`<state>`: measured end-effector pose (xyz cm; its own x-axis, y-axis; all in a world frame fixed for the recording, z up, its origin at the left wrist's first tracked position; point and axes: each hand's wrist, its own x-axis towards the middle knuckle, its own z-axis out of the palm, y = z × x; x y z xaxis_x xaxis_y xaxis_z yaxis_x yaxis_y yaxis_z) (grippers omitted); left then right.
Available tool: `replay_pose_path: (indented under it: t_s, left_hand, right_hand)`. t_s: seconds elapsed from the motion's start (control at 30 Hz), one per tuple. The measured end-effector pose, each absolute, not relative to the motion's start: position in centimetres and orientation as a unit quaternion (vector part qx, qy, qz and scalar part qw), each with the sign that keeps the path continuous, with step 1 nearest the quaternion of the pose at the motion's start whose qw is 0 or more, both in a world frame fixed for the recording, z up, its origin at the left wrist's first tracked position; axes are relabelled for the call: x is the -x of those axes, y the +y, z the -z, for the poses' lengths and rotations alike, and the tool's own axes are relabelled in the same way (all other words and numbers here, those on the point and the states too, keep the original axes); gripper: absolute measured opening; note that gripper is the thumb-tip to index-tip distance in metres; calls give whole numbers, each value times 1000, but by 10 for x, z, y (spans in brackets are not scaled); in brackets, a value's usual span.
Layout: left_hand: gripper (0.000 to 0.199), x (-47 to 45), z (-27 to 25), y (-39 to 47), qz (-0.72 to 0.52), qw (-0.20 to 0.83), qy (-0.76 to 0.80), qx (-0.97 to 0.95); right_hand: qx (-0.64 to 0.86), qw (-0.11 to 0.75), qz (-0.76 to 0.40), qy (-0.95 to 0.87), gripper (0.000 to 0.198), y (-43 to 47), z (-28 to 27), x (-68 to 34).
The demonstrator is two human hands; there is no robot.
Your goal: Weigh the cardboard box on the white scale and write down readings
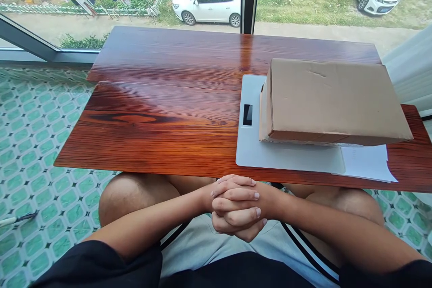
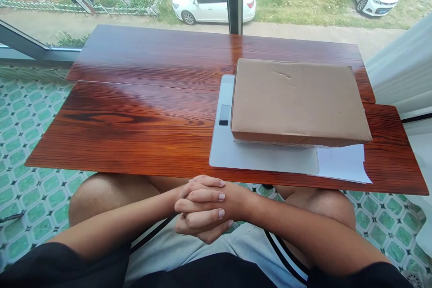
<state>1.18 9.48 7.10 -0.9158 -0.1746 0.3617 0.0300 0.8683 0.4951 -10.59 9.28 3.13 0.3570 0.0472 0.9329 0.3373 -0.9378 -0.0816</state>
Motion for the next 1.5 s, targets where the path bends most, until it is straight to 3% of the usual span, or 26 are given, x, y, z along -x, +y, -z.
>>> replay_pose_path:
  t_s: [0.2, 0.43, 0.57, 0.7, 0.83, 0.97, 1.17, 1.33, 1.5]
  left_hand:
    - [30, -10, -80, 95, 345, 91, -931, -77]
    - [33, -4, -81, 86, 342, 93, -931, -88]
    - [35, -4, -82, 86, 345, 82, -932, -79]
    - [36, -5, -81, 88, 337, 83, -935, -75]
    - [37, -8, -77, 91, 326, 110, -935, -83]
    - [32, -12, -72, 95, 292, 136, -945, -63]
    - [30, -11, -65, 94, 285, 153, -944, -68]
    - [32, 0, -64, 77, 260, 114, -959, 6]
    - [32, 14, -65, 55, 189, -3, -978, 88]
  right_hand:
    - [745, 161, 635, -126, 28, 96, -22, 89]
    - [696, 164, 678, -169, 27, 87, -6, 74]
    - [731, 130, 649, -166, 30, 85, -12, 84]
    - [821, 107, 551, -103, 31, 90, -26, 104]
    - [830, 90, 540, -105, 29, 91, -30, 108]
    - [796, 144, 573, -129, 31, 90, -28, 104]
    - [812, 224, 522, -136, 31, 94, -35, 113]
    - [859, 83, 494, -107, 39, 95, -40, 113]
    - [836, -17, 518, -179, 41, 82, -40, 104]
